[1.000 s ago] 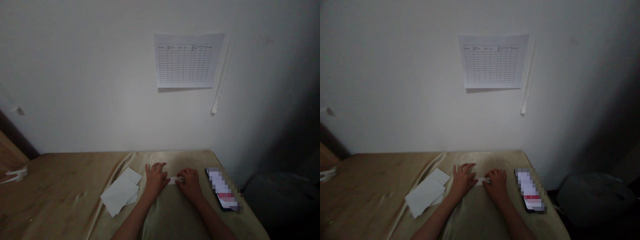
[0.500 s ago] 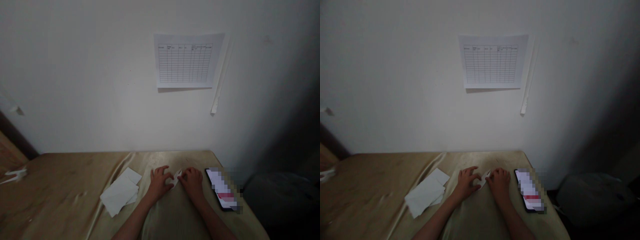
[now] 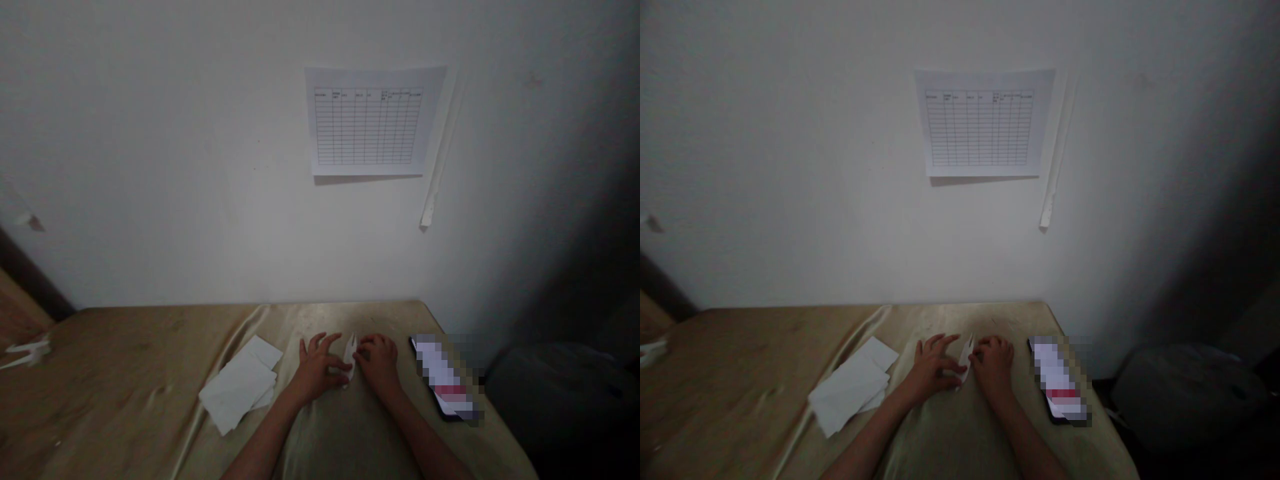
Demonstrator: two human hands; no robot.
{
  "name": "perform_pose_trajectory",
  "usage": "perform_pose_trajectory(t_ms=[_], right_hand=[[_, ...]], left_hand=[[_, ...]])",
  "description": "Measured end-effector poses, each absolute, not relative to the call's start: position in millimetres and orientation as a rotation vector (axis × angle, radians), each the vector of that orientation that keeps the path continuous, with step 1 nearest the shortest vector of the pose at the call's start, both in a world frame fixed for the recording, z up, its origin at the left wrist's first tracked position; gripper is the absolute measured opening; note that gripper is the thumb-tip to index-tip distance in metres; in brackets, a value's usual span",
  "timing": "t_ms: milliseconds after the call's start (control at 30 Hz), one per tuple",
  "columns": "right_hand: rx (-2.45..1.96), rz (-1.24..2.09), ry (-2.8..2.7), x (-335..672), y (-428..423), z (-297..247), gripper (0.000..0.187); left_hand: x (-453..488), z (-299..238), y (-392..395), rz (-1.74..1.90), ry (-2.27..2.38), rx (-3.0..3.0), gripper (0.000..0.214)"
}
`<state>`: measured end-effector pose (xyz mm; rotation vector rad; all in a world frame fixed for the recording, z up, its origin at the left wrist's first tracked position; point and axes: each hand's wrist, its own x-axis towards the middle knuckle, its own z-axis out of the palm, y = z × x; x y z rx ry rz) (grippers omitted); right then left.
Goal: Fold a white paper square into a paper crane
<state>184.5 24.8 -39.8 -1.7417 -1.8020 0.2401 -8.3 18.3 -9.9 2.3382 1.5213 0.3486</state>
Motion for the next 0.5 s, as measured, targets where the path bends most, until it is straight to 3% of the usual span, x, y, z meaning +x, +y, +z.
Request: perform_pose_trajectory(t_ms=[500], right_hand=[[-1.782, 0.220, -1.843, 182.4, 23.9, -37.0, 0.010]], left_hand=[[-1.3, -10.7, 13.5, 0.452, 1.618, 2.341, 0.048]])
